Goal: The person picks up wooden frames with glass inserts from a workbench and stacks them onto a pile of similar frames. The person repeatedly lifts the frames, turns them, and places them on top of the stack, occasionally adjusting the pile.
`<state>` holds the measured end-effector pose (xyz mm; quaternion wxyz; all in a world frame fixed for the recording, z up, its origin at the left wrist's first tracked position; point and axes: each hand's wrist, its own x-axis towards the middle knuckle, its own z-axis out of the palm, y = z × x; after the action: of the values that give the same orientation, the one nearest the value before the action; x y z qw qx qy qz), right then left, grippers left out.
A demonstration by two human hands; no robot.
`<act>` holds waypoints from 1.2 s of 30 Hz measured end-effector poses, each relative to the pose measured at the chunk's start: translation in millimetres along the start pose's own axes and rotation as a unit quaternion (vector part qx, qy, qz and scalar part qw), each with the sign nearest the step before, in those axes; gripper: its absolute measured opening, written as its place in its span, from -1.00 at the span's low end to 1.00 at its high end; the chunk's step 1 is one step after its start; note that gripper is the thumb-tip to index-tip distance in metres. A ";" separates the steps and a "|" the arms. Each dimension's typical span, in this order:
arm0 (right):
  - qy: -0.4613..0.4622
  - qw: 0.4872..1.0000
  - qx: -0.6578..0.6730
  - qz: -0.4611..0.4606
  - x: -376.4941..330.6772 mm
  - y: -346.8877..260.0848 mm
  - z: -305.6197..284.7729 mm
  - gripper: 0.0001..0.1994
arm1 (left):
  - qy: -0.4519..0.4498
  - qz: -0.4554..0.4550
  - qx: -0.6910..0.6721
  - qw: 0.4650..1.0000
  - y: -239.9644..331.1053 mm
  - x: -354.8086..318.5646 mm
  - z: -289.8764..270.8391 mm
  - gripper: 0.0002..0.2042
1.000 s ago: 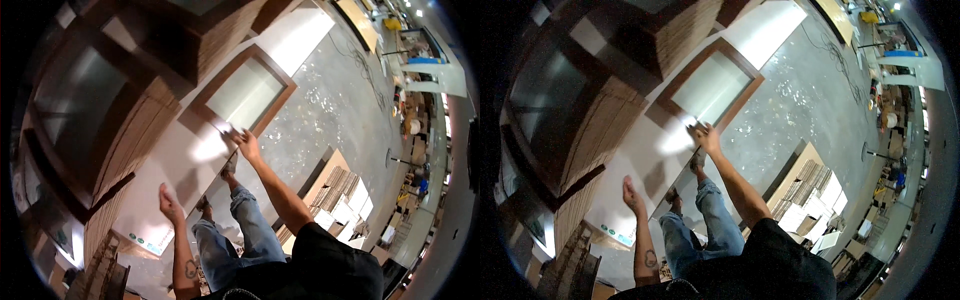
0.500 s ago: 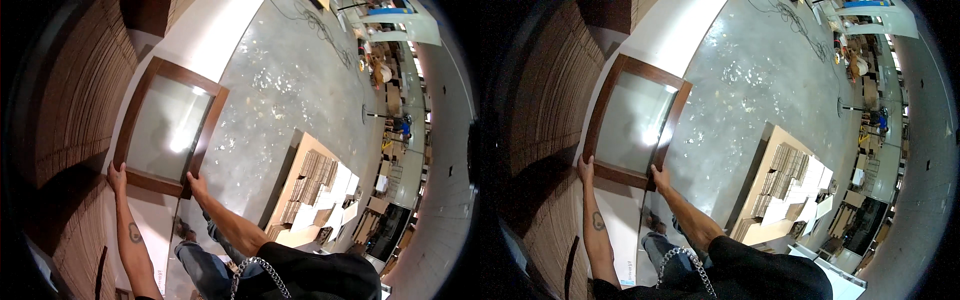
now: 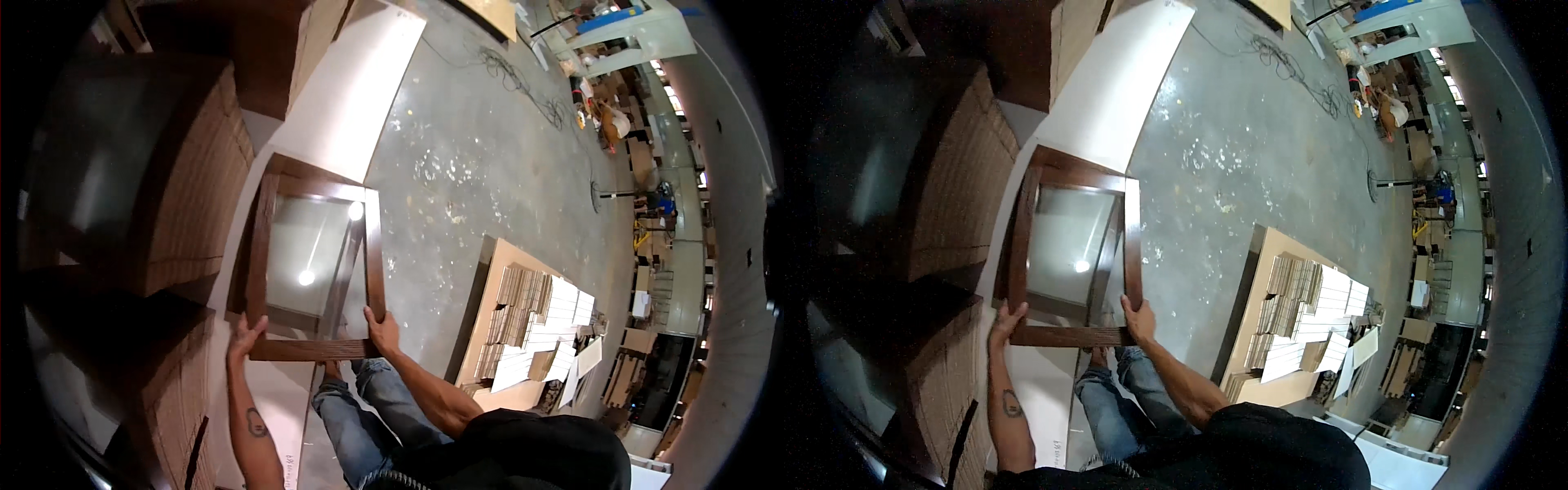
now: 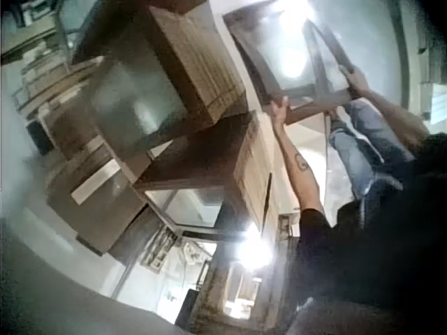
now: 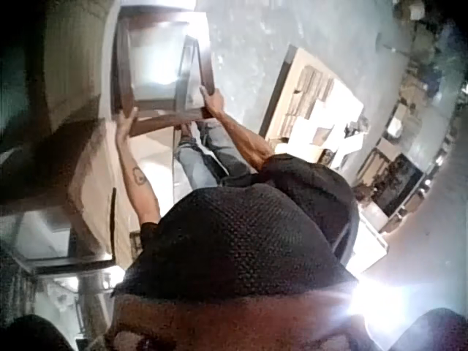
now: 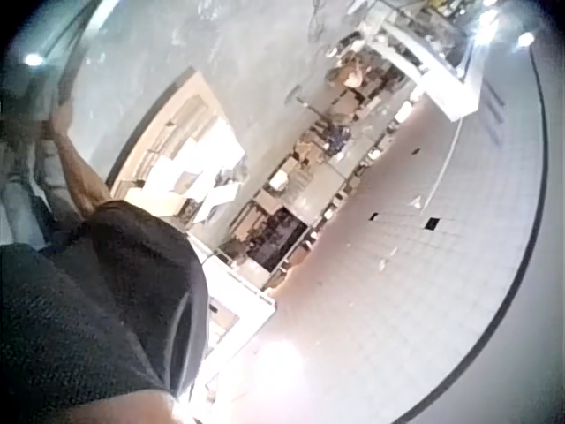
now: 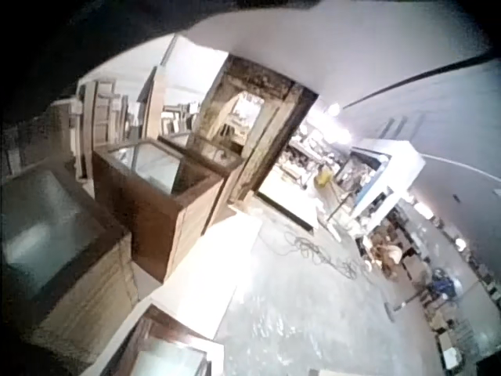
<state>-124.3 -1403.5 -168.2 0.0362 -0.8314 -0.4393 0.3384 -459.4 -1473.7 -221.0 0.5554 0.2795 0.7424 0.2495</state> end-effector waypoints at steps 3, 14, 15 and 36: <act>-0.026 0.999 0.025 0.009 3.7 -3.0 -54.7 -0.34 | 0.003 0.064 -0.075 0.995 12.9 -29.4 34.4 -0.34; -0.018 0.969 0.190 -0.157 -110.3 -12.3 -273.0 -0.67 | 0.397 0.285 -0.026 0.872 129.6 -325.2 124.2 -0.34; -0.021 0.965 0.188 -0.182 -120.7 -39.6 -286.5 -0.68 | 0.491 0.290 -0.041 0.820 145.9 -323.1 118.8 -0.39; -0.134 0.774 -0.228 -0.575 -37.9 -676.4 -75.3 -0.41 | 0.499 0.091 -0.375 0.776 301.7 -112.8 -177.9 -0.44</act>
<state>-571.6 -1000.7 151.6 -0.0254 -0.3539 -0.9003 0.2521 -563.8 -1345.4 107.7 0.1429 -0.0479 0.7341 0.6621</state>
